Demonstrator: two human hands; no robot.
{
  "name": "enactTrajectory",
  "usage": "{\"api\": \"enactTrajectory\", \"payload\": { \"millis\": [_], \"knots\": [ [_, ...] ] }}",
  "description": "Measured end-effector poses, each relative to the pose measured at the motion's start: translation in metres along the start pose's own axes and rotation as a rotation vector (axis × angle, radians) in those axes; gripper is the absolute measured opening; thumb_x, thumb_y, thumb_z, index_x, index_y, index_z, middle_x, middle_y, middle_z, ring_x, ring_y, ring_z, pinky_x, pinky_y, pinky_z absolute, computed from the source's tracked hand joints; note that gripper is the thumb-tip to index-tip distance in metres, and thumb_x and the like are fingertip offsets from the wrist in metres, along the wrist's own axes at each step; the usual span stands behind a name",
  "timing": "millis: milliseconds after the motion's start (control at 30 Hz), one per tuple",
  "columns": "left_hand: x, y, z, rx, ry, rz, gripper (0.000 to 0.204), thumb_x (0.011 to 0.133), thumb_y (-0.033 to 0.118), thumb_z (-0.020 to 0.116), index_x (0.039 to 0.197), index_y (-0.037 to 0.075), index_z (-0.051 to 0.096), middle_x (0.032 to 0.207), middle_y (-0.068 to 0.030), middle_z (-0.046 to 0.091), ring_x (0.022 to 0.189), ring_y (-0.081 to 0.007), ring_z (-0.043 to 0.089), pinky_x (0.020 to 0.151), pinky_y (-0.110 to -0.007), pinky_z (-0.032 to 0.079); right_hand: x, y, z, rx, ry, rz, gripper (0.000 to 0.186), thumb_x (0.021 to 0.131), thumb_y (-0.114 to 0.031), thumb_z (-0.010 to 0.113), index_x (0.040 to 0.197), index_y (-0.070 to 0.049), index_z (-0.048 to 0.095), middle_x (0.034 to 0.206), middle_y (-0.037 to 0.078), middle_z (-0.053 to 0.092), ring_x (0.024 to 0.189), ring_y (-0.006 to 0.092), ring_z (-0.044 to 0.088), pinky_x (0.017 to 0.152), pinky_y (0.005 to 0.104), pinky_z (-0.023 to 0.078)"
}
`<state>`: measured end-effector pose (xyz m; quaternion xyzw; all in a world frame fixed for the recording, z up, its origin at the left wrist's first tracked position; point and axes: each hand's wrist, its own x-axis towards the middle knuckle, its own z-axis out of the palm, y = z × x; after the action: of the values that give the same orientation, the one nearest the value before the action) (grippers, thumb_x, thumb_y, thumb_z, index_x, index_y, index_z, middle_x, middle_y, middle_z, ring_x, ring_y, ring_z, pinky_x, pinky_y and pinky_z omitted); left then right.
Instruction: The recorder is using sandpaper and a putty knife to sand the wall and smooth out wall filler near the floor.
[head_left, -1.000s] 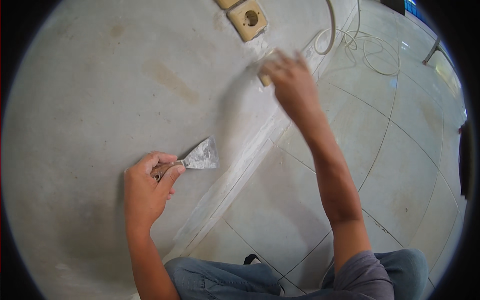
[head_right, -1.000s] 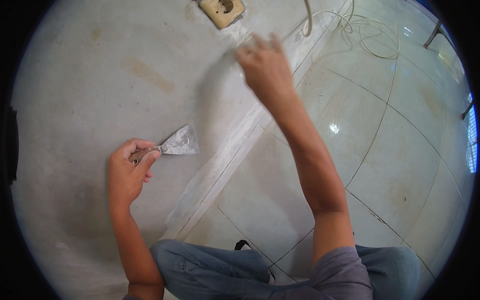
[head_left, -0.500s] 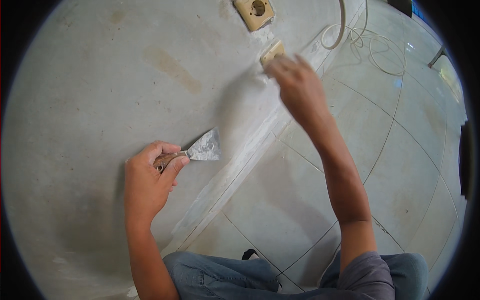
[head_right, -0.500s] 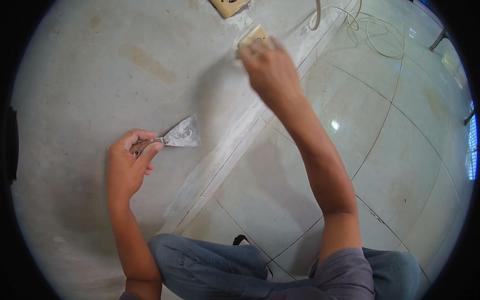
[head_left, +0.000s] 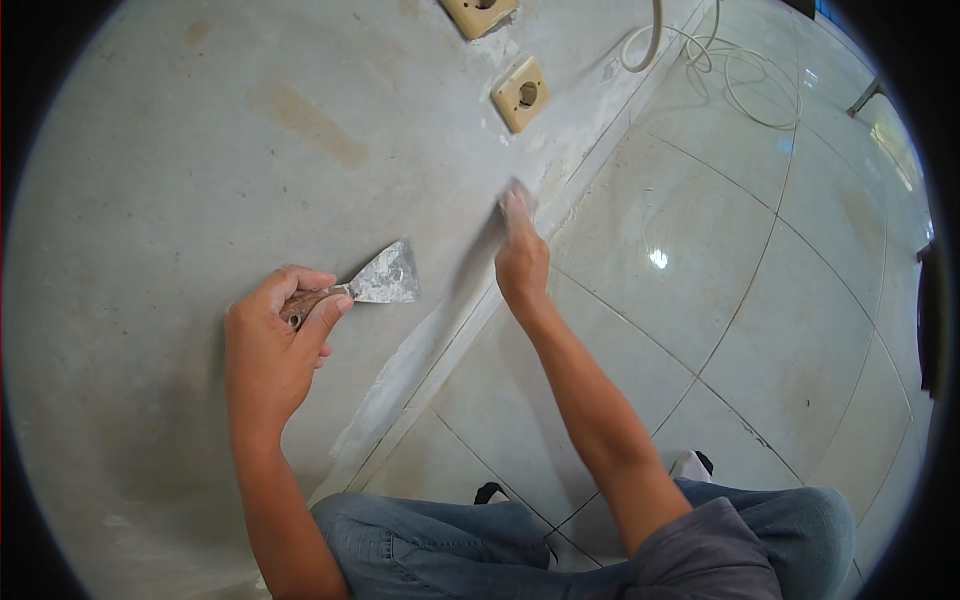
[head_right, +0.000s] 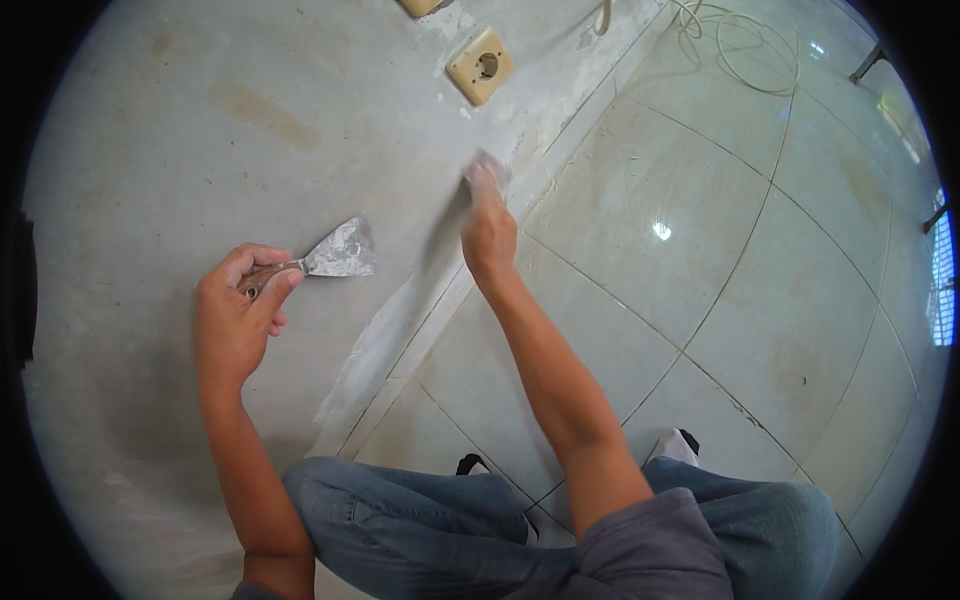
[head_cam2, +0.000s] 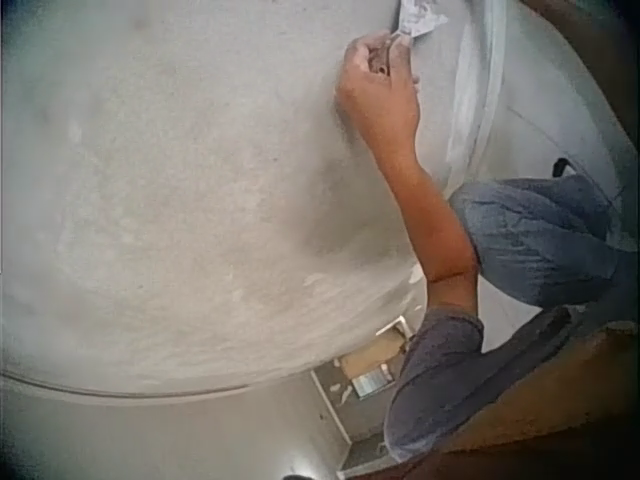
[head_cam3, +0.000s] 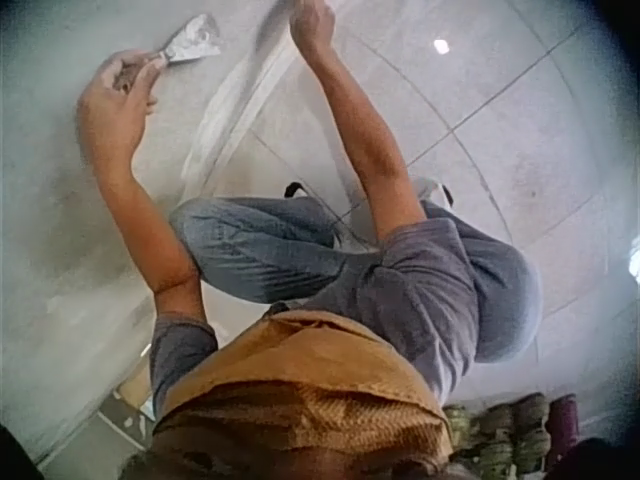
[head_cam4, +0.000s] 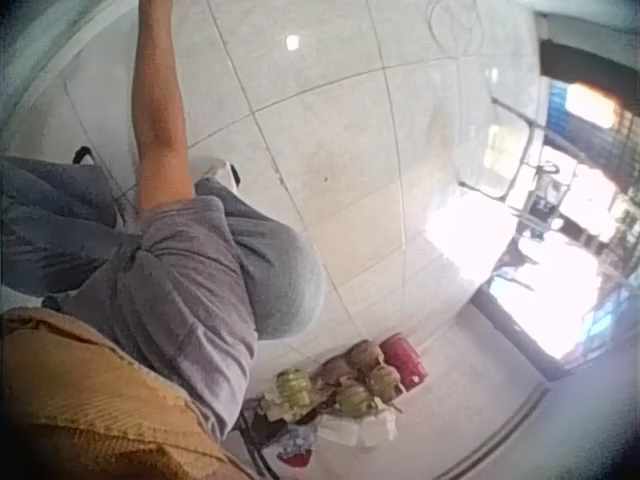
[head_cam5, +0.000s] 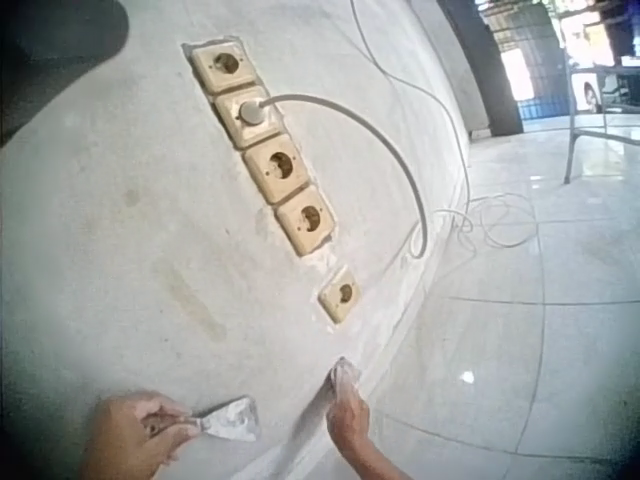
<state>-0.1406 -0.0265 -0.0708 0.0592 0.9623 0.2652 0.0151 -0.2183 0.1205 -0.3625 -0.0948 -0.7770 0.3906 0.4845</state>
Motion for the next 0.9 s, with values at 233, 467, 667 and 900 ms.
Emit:
{"api": "enactTrajectory", "payload": {
  "millis": [233, 467, 667, 900],
  "knots": [
    [-0.004, -0.004, -0.003, 0.006, 0.019, 0.001, 0.022, 0.086, 0.013, 0.075, 0.101, -0.001, 0.066, 0.080, -0.0051, 0.069, 0.057, -0.0080, 0.055, 0.051, -0.023, 0.047, 0.086, -0.072, -0.011, 0.231, 0.324, -0.119, 0.053, 0.082, 0.019, 0.041, 0.129, 0.002, 0.057, 0.131, 0.021, 0.059, 0.129, 0.0347, 0.053, 0.107, 0.0401, 0.045],
    [-0.001, -0.007, -0.008, 0.015, 0.025, -0.033, 0.024, 0.086, 0.014, 0.075, 0.102, -0.001, 0.066, 0.082, -0.0059, 0.069, 0.057, -0.0082, 0.055, 0.051, -0.023, 0.047, 0.059, -0.007, 0.015, 0.175, 0.188, -0.082, 0.054, 0.085, 0.014, 0.041, 0.136, 0.000, 0.054, 0.141, 0.021, 0.052, 0.132, 0.0354, 0.049, 0.109, 0.0391, 0.042],
    [0.007, -0.007, -0.004, 0.028, -0.059, -0.021, 0.024, 0.086, 0.014, 0.074, 0.103, -0.001, 0.066, 0.083, -0.0062, 0.070, 0.056, -0.0084, 0.055, 0.051, -0.024, 0.047, 0.022, 0.017, 0.005, 0.232, 0.172, 0.511, 0.057, 0.084, 0.015, 0.040, 0.136, -0.003, 0.053, 0.138, 0.017, 0.055, 0.129, 0.0289, 0.053, 0.107, 0.0327, 0.042],
    [0.009, -0.009, -0.009, 0.037, -0.045, -0.048, 0.022, 0.086, 0.013, 0.074, 0.102, -0.001, 0.066, 0.082, -0.0058, 0.070, 0.056, -0.0084, 0.055, 0.051, -0.024, 0.046, 0.034, 0.006, 0.026, 0.198, 0.205, 0.129, 0.059, 0.081, 0.019, 0.035, 0.132, -0.001, 0.057, 0.136, 0.022, 0.055, 0.132, 0.0344, 0.049, 0.110, 0.0379, 0.040]
  ]
}}
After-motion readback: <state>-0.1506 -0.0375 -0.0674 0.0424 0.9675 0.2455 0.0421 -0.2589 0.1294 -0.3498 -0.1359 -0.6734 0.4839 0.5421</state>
